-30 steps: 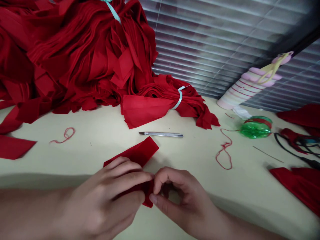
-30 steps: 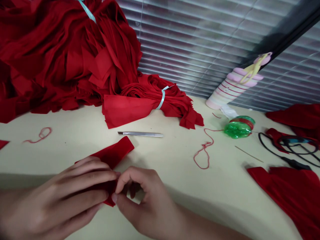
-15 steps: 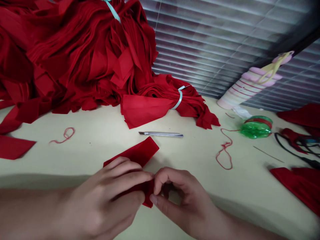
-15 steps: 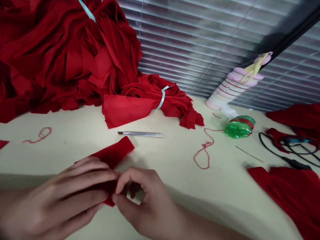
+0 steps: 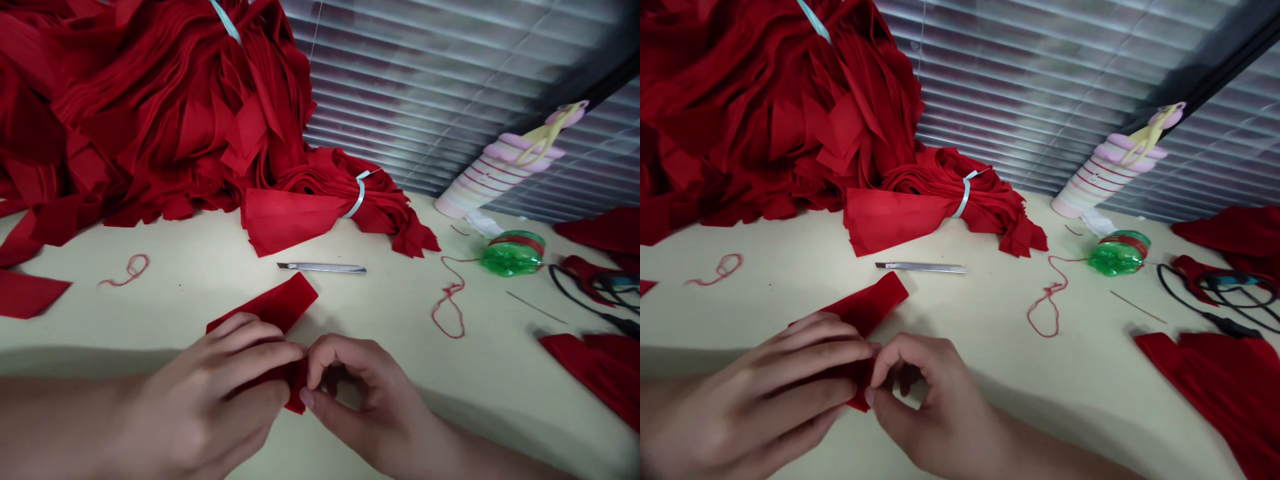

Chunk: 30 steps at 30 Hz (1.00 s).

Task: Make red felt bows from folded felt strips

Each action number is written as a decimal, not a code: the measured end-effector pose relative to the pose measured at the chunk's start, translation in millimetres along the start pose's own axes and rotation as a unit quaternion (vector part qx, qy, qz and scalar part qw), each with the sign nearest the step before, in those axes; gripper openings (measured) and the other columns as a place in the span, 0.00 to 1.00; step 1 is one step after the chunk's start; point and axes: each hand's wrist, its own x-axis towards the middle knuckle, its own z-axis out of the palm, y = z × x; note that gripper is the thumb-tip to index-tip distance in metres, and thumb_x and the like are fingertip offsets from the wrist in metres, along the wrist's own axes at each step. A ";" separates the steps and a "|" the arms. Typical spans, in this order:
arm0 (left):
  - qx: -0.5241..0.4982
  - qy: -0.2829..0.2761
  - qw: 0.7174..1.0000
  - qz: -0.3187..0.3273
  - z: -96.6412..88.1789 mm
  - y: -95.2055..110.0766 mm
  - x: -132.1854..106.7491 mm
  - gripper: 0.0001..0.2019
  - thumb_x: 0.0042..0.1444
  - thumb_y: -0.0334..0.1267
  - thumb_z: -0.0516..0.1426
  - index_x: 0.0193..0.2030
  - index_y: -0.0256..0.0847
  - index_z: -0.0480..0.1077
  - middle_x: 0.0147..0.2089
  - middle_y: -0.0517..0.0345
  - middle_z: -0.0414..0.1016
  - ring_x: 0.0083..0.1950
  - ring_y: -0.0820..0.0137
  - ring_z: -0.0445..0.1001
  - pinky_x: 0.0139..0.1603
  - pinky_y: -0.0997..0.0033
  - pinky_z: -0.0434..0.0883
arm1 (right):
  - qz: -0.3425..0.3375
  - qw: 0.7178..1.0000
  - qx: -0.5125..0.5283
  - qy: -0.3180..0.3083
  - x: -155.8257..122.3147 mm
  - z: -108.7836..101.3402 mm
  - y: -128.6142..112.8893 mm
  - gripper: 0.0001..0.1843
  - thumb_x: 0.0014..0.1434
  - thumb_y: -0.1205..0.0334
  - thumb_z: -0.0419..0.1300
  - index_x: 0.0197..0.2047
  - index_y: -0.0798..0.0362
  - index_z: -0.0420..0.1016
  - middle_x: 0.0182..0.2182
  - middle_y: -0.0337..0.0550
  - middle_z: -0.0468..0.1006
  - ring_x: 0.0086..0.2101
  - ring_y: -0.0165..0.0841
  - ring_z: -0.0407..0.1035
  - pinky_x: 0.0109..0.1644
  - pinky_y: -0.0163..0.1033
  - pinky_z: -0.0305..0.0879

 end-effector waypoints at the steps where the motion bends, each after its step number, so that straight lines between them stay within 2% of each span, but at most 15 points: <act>1: -0.002 -0.003 1.000 0.001 0.1 -0.3 -0.2 0.11 0.57 0.24 0.51 0.42 0.34 0.73 0.50 0.49 0.72 0.49 0.62 0.66 0.54 0.59 0.66 | -0.001 1.000 0.001 0.002 0.1 0.1 0.1 0.09 0.49 0.77 0.56 0.28 0.52 0.67 0.23 0.33 0.72 0.22 0.23 0.60 0.25 0.28 0.58; 13: -0.025 -0.020 0.999 -0.002 0.7 -1.5 -0.5 0.10 0.56 0.24 0.52 0.42 0.34 0.72 0.49 0.50 0.71 0.49 0.63 0.66 0.53 0.60 0.64 | 0.015 0.999 0.011 -0.027 -2.0 1.0 3.7 0.08 0.52 0.75 0.56 0.29 0.52 0.67 0.26 0.37 0.75 0.26 0.26 0.67 0.29 0.31 0.64; 21: -0.022 -0.020 1.000 0.000 1.6 -2.0 -0.3 0.10 0.57 0.25 0.52 0.43 0.33 0.72 0.49 0.49 0.70 0.49 0.62 0.65 0.54 0.60 0.63 | 0.006 1.000 0.000 -0.020 -0.7 1.1 2.8 0.08 0.51 0.75 0.56 0.29 0.52 0.67 0.25 0.36 0.75 0.24 0.25 0.64 0.28 0.30 0.62; 30: -0.027 -0.027 0.999 -0.002 0.7 -2.6 1.3 0.10 0.57 0.24 0.53 0.43 0.33 0.72 0.49 0.50 0.69 0.48 0.63 0.65 0.54 0.60 0.63 | 0.009 1.000 -0.001 -0.021 -1.7 1.1 2.5 0.08 0.51 0.75 0.56 0.29 0.52 0.67 0.25 0.36 0.75 0.25 0.25 0.65 0.28 0.30 0.62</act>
